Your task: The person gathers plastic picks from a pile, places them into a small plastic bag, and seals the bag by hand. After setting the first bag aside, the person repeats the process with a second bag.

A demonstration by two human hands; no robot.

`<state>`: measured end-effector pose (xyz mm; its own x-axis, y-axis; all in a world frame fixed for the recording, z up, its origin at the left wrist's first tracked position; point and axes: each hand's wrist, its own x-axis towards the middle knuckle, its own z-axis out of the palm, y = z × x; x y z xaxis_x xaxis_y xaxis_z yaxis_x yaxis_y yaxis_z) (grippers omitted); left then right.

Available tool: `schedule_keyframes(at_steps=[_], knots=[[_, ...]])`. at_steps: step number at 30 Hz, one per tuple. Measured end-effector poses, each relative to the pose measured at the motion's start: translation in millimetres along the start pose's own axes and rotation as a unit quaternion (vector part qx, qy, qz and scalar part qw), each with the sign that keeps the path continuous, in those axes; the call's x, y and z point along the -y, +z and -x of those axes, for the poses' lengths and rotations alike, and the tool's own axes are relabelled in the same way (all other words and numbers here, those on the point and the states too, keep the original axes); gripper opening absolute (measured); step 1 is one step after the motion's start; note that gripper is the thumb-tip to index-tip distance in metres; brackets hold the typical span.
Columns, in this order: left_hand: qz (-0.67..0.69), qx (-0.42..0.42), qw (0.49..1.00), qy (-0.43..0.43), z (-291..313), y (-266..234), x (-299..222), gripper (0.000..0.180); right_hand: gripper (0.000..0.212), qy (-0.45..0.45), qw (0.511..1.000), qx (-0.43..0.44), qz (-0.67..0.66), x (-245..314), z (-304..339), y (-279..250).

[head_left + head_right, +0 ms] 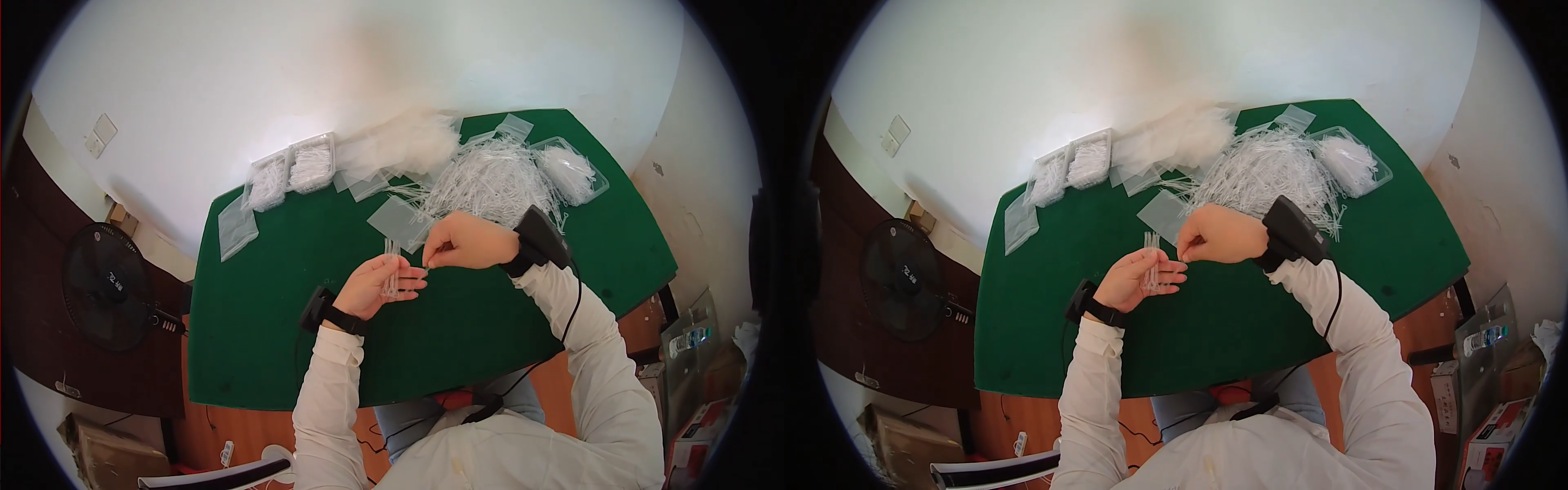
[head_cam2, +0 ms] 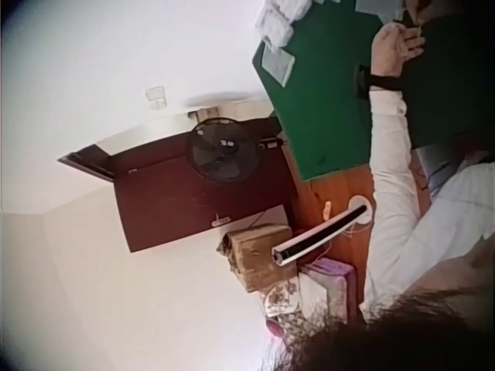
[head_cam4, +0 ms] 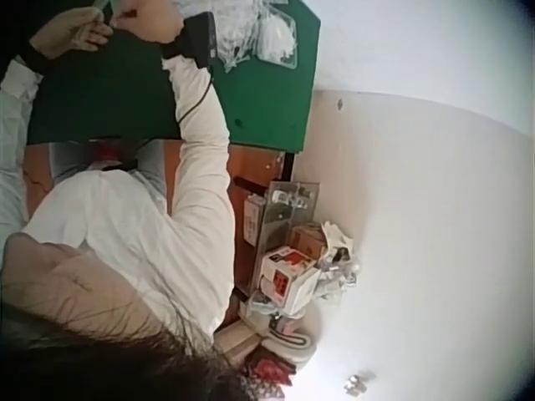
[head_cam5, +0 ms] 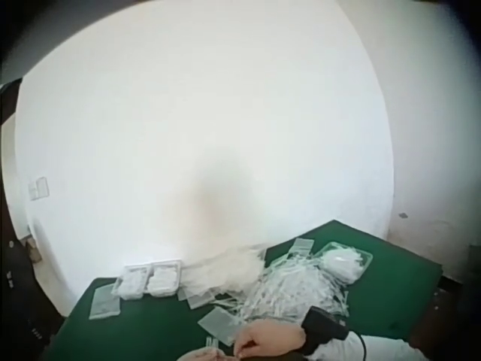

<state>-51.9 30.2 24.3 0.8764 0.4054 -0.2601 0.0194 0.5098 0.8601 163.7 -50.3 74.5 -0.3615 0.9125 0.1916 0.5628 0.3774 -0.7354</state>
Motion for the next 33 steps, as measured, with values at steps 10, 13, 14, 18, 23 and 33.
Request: schedule_keyframes(at_steps=[10, 13, 14, 18, 23, 33], knots=[[-0.033, -0.004, 0.999, 0.016, -7, 9, 19, 0.022, 0.033, 0.053, 0.994, -0.098, 0.020, -1, -14, 23], [0.005, 0.013, 0.999, 0.039, -10, 4, 21, 0.021, 0.031, 0.075, 0.988, -0.123, -0.060, -15, -14, 26], [0.036, 0.034, 0.998, 0.050, -11, 2, 21, 0.020, 0.030, 0.086, 0.982, -0.136, -0.099, -19, -15, 27], [0.114, 0.047, 0.984, 0.129, -13, 4, 20, 0.018, 0.024, 0.112, 0.896, -0.201, -0.381, -30, -13, 51], [0.081, -0.116, 0.937, 0.319, -19, 14, 23, 0.018, 0.026, 0.154, 0.871, -0.177, -0.431, -26, -4, 78], [0.079, -0.102, 0.940, 0.316, -25, 16, 36, 0.016, 0.025, 0.130, 0.833, -0.185, -0.505, -26, -11, 102]])
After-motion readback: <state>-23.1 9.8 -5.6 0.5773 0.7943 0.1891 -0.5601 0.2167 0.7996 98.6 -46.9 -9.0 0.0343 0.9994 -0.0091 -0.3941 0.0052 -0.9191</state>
